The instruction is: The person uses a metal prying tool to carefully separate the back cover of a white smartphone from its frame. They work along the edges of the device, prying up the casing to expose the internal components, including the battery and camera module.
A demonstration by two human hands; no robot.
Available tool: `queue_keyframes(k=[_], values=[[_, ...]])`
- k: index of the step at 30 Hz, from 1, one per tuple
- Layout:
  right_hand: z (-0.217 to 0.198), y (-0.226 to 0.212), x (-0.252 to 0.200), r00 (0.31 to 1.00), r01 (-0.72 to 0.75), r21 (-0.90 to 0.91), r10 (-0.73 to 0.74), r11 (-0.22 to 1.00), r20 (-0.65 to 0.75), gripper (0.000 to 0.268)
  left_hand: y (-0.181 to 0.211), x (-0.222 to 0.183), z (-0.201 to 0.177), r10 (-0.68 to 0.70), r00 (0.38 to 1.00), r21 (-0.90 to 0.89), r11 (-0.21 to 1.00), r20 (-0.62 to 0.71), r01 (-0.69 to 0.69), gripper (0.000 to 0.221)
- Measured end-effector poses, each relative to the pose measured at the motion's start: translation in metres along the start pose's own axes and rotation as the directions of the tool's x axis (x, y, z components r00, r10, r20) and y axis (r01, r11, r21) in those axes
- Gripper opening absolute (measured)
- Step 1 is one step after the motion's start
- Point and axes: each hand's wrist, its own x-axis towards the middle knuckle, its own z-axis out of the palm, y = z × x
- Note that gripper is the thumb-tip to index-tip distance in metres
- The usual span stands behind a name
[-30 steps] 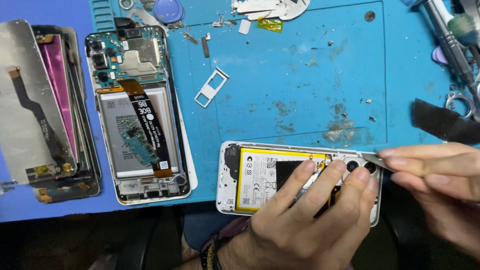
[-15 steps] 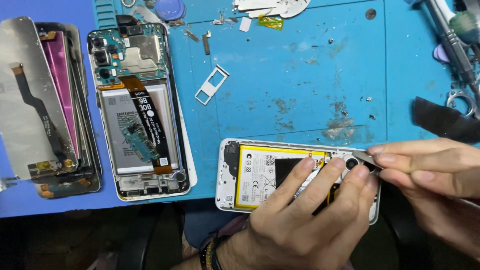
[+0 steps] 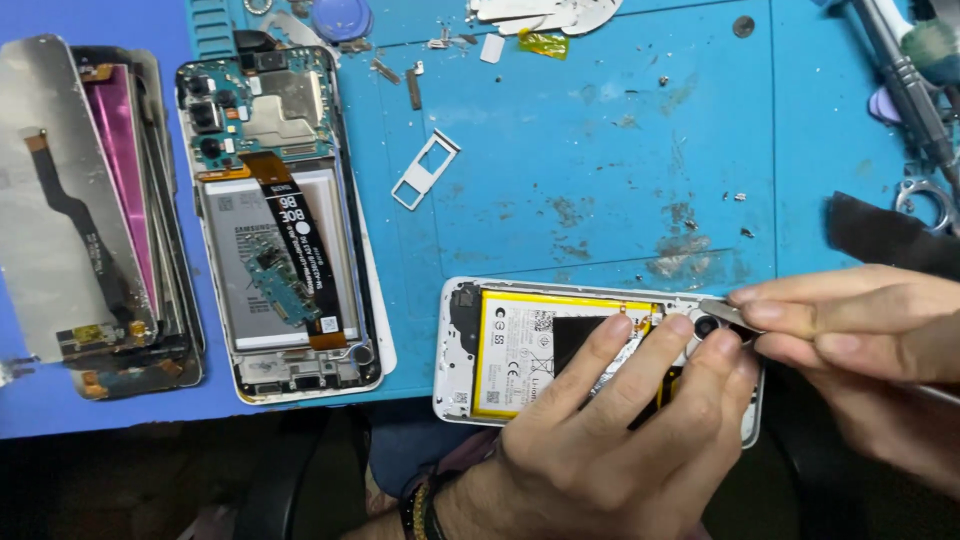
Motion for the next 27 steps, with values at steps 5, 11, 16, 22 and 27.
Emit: queue_keyframes(k=[5,11,16,22,27], values=[[-0.006,0.024,0.002,0.917,0.399,0.022,-0.399,0.917,-0.009,0.046,-0.001,-0.002,0.000,0.006,1.000,0.035,0.999,-0.003,-0.006,0.017],[-0.013,0.028,0.005,0.923,0.384,0.027,-0.385,0.923,0.030,0.039,-0.001,0.000,0.000,-0.006,1.000,0.021,1.000,-0.014,0.006,0.015],[-0.006,-0.026,0.013,0.986,0.151,-0.045,-0.147,0.988,0.077,0.032,-0.002,-0.001,0.002,0.003,1.000,0.011,1.000,0.007,-0.003,0.015],[-0.017,0.092,-0.006,0.983,-0.119,0.122,0.134,0.985,-0.124,0.019,-0.001,-0.001,0.000,-0.010,1.000,-0.012,1.000,-0.007,0.010,0.019],[0.000,0.005,0.020,0.903,0.369,0.019,-0.353,0.929,-0.244,0.040,0.007,-0.014,0.016,0.059,0.994,0.088,0.995,-0.087,-0.051,0.017]])
